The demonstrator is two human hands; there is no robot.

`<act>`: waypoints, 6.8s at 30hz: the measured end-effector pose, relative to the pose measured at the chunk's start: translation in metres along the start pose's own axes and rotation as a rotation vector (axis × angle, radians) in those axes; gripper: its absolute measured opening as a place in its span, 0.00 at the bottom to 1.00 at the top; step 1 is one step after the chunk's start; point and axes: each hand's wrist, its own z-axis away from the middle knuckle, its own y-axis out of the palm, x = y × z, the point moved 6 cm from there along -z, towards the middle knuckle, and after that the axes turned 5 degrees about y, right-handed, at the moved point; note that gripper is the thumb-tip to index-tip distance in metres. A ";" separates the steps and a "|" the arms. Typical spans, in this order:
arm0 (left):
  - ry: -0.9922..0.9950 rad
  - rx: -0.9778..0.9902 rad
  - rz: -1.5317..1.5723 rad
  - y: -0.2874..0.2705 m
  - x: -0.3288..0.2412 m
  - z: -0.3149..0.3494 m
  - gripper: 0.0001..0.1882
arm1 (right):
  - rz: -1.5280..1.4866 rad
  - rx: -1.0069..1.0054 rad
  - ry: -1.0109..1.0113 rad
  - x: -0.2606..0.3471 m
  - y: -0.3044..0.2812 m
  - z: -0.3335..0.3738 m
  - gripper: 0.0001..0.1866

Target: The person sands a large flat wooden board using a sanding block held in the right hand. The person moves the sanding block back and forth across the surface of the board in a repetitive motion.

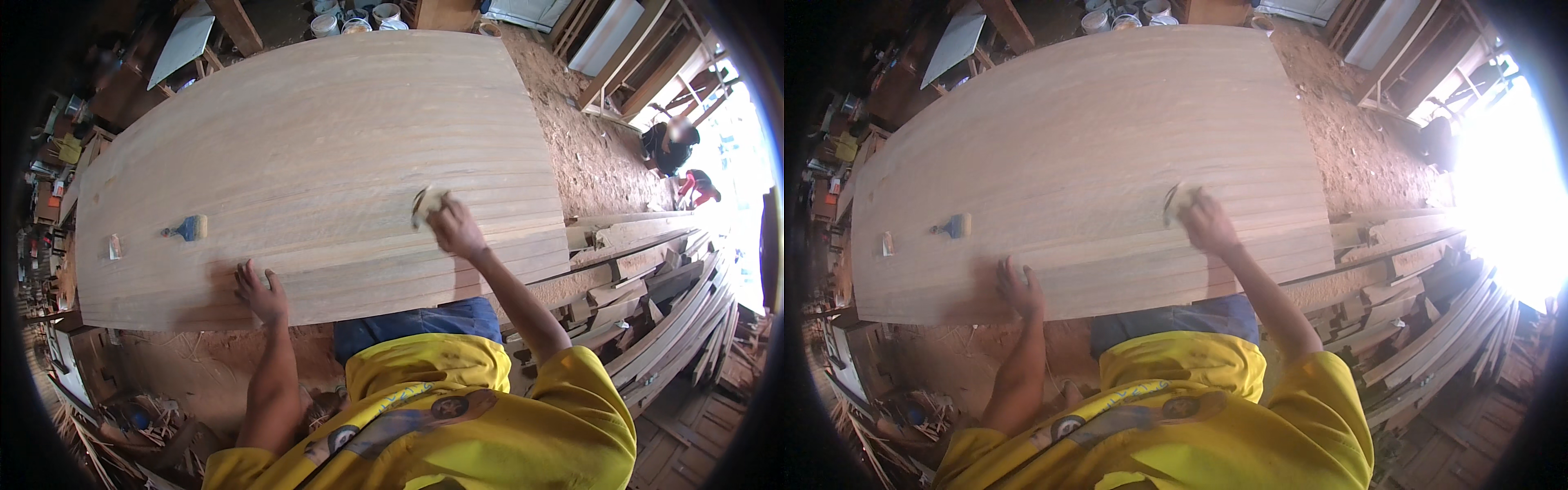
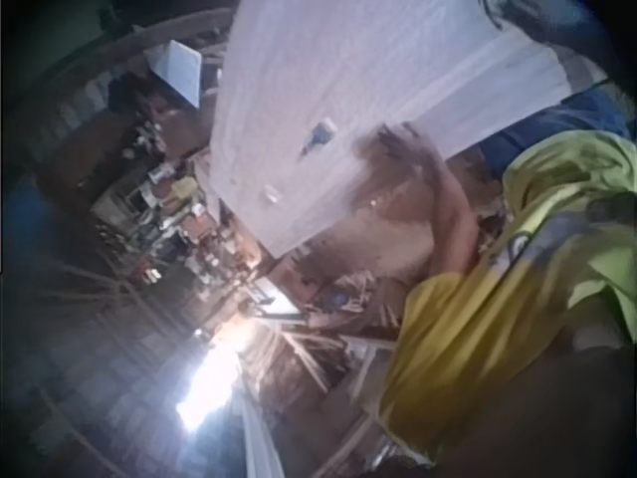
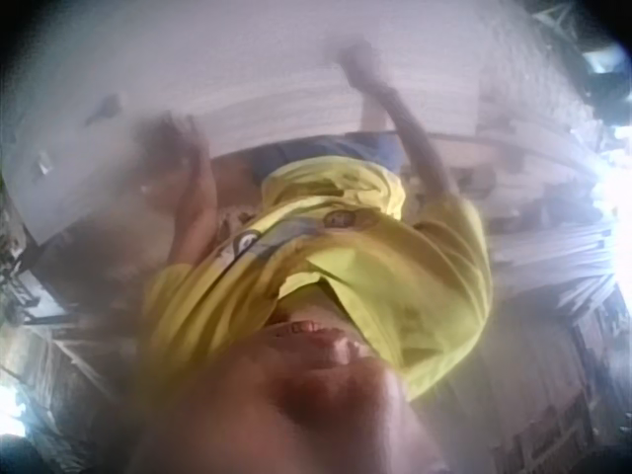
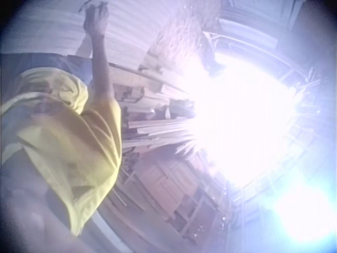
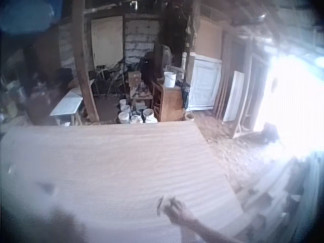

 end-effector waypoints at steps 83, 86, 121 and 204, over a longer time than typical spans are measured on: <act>-0.004 0.008 -0.021 0.003 0.003 -0.001 0.25 | -0.067 -0.077 0.404 0.044 -0.003 -0.012 0.20; -0.008 0.004 -0.011 0.000 -0.003 -0.002 0.25 | -0.040 -0.083 0.406 0.036 0.008 -0.003 0.20; -0.008 -0.005 -0.041 0.007 0.005 0.001 0.26 | -0.046 -0.015 0.493 0.033 -0.011 -0.021 0.19; 0.023 -0.058 -0.052 0.006 0.005 -0.001 0.26 | 0.080 -0.228 0.507 0.026 0.002 -0.010 0.19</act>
